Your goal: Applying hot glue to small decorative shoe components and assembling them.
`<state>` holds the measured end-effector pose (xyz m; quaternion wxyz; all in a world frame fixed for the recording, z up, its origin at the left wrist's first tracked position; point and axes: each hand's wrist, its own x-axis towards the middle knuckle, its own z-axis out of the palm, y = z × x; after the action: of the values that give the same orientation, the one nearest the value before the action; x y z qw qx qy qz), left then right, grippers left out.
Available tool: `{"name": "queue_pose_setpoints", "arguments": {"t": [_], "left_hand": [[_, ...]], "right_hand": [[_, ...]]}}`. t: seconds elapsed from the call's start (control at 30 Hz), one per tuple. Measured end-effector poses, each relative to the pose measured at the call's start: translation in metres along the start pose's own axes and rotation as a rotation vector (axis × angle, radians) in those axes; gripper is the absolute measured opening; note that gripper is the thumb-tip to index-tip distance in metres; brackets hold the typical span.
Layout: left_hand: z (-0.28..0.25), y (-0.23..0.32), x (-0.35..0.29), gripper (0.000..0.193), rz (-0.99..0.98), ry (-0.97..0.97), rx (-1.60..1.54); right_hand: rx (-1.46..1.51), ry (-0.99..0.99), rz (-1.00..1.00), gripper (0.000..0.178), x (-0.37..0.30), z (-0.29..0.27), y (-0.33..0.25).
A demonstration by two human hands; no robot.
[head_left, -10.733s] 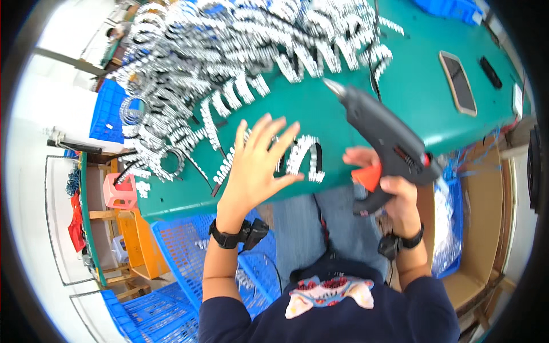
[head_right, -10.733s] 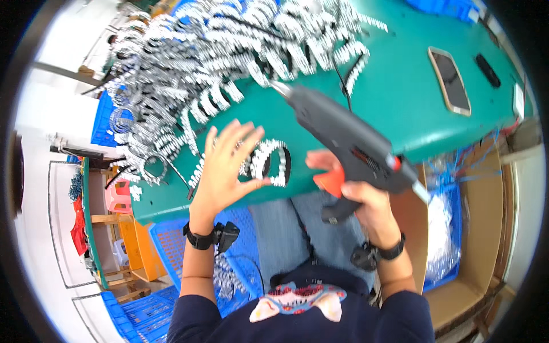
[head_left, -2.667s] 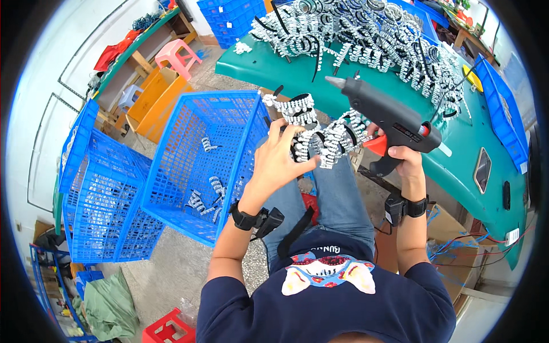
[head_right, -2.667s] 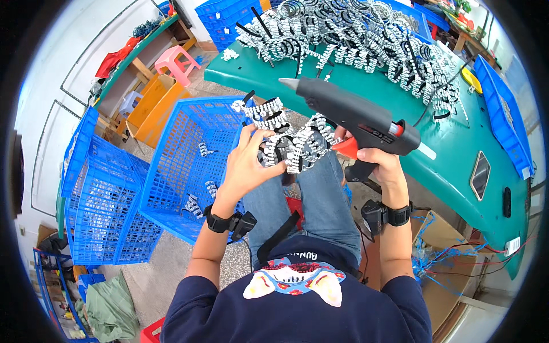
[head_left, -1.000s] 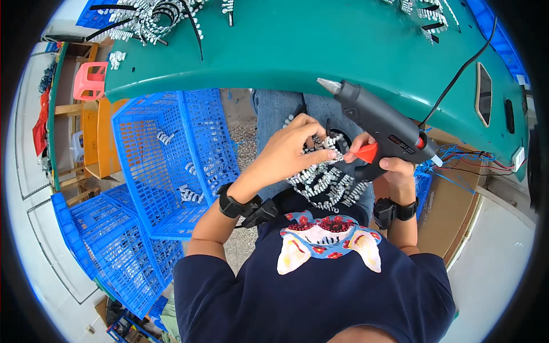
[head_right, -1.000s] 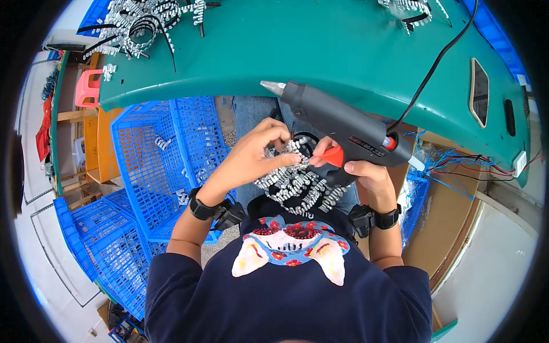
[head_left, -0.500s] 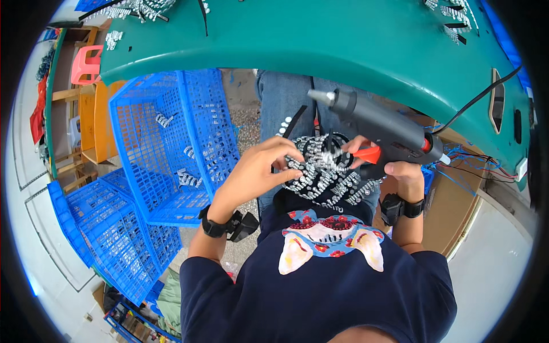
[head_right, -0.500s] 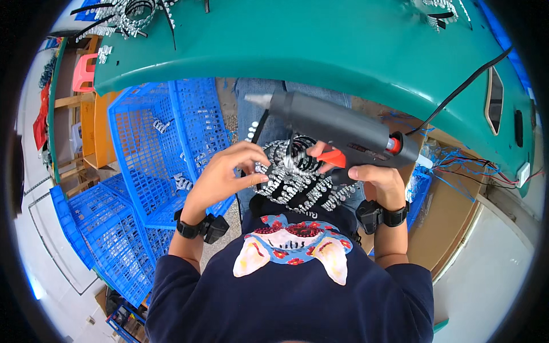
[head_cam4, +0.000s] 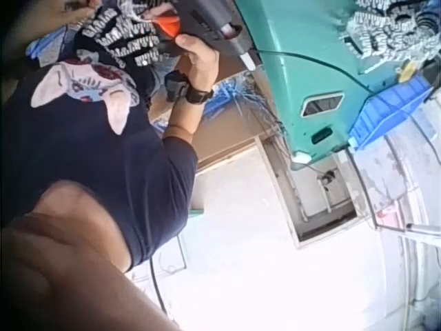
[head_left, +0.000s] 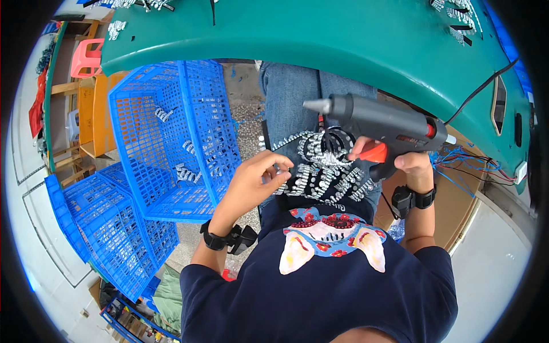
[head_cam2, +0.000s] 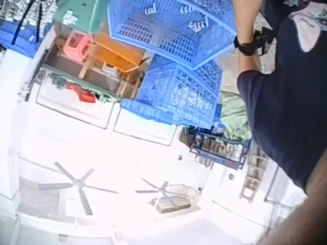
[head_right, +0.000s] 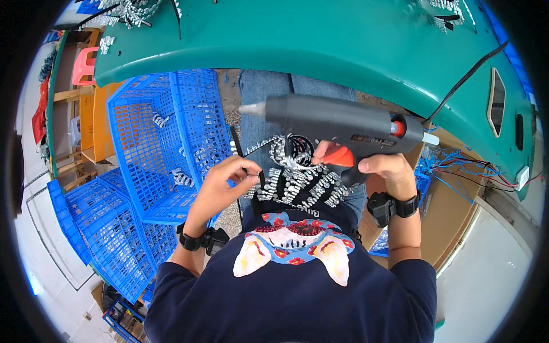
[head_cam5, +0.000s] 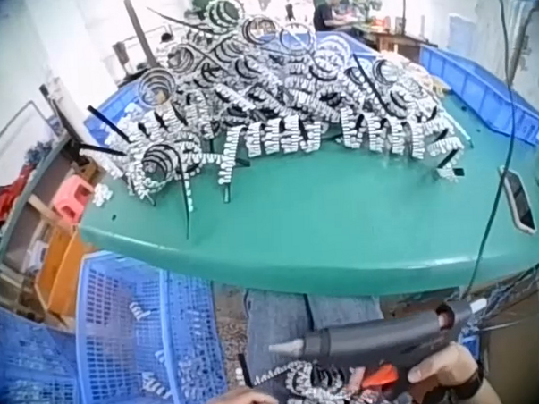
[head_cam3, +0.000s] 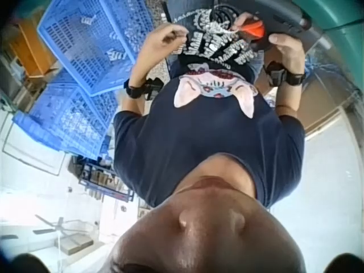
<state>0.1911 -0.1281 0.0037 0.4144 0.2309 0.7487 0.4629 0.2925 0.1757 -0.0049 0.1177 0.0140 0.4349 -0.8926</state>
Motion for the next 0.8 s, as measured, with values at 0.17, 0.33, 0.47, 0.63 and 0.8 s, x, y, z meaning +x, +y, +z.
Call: {"name": "queue_pose_setpoints", "arguments": {"t": [0.17, 0.33, 0.47, 0.63, 0.8], "left_hand": [[-0.001, 0.001, 0.029, 0.035, 0.352, 0.105, 0.62], [0.004, 0.015, 0.066, 0.043, 0.086, -0.075, 0.781], [0.012, 0.012, 0.081, 0.034, 0.16, -0.05, 0.9], [0.013, -0.001, 0.074, 0.023, 0.281, 0.23, 0.544], [0.009, -0.02, 0.065, 0.029, 0.124, 0.369, -0.542]], "right_hand": [[0.061, 0.007, -0.012, 0.065, 0.009, -0.006, 0.004], [-0.065, 0.047, -0.014, 0.071, 0.007, -0.007, 0.004], [-0.111, 0.097, -0.007, 0.074, 0.001, -0.013, 0.007], [-0.089, 0.078, -0.131, 0.065, -0.002, -0.014, -0.001], [0.063, -0.05, -0.281, 0.053, 0.006, -0.019, 0.003]]}}
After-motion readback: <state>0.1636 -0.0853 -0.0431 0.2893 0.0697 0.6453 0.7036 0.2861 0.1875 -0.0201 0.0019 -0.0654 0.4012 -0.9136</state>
